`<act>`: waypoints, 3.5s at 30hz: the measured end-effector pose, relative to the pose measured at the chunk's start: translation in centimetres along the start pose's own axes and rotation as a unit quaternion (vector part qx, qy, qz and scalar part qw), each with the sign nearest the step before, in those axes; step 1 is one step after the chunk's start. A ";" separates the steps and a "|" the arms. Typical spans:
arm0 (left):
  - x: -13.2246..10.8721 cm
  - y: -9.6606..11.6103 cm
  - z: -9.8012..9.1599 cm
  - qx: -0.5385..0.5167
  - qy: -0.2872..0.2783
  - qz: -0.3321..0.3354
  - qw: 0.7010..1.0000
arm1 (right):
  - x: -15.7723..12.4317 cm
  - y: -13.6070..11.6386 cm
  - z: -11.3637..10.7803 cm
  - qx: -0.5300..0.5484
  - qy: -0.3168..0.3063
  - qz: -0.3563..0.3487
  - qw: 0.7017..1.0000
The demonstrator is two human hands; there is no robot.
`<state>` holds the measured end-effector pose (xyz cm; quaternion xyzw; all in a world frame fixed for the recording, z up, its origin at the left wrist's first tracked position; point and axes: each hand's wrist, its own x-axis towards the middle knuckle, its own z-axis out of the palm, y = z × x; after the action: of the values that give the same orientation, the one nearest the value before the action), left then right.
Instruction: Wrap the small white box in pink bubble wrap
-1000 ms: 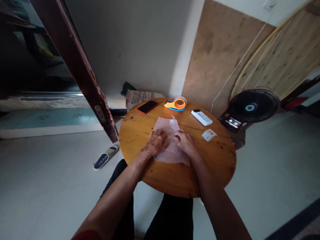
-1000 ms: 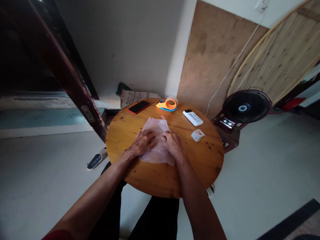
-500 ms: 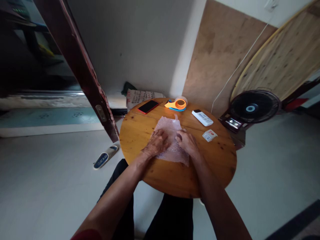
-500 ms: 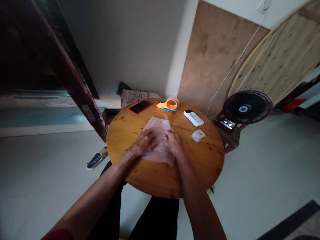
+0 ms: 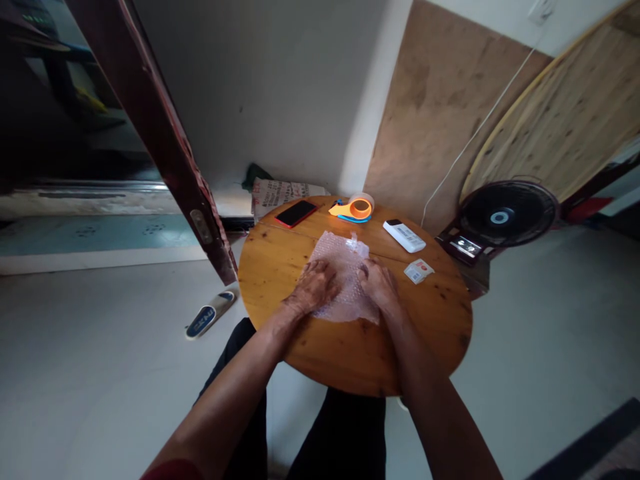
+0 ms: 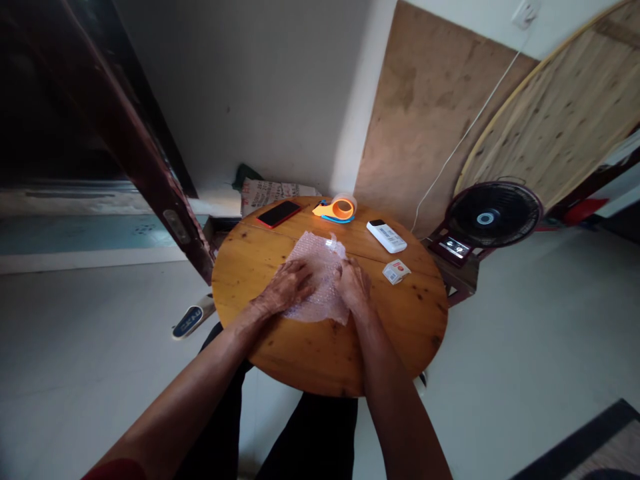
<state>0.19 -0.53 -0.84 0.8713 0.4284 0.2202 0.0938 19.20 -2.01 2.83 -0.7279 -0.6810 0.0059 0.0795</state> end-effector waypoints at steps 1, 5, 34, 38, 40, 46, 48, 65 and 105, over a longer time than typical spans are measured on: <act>0.0 0.0 0.0 -0.001 0.001 0.002 1.000 | 0.0 0.1 0.0 0.001 0.007 -0.002 1.000; 0.1 0.3 -0.4 -0.004 -0.002 0.002 1.000 | 0.1 0.3 0.1 -0.003 0.013 -0.006 1.000; -0.1 1.8 -1.1 -0.026 -0.018 0.096 0.995 | -0.2 -0.7 -0.5 0.107 0.052 -0.098 0.988; -0.1 2.0 -1.1 -0.033 -0.027 0.114 0.993 | -0.1 -1.5 0.4 0.182 0.011 -0.185 0.966; -0.1 2.0 -1.1 -0.025 -0.031 0.114 0.993 | -0.1 -1.7 0.7 0.197 -0.004 -0.205 0.959; -0.1 2.5 -1.7 -0.047 -0.032 0.115 0.992 | 0.1 -1.6 1.2 0.218 -0.010 -0.210 0.953; -0.1 2.5 -1.9 -0.050 -0.032 0.100 0.993 | 0.2 -1.5 1.4 0.214 -0.011 -0.211 0.954; 0.0 2.2 -2.1 -0.057 -0.010 0.011 0.998 | -0.2 -0.7 0.3 0.027 0.008 -0.073 0.997; -0.1 1.6 -1.4 -0.010 -0.031 0.038 0.999 | -0.3 -0.3 -0.6 0.000 -0.037 -0.106 0.994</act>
<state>0.59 -1.66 0.92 0.8922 0.3900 0.2011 0.1071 19.00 -2.36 3.45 -0.6510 -0.7567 0.0246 0.0546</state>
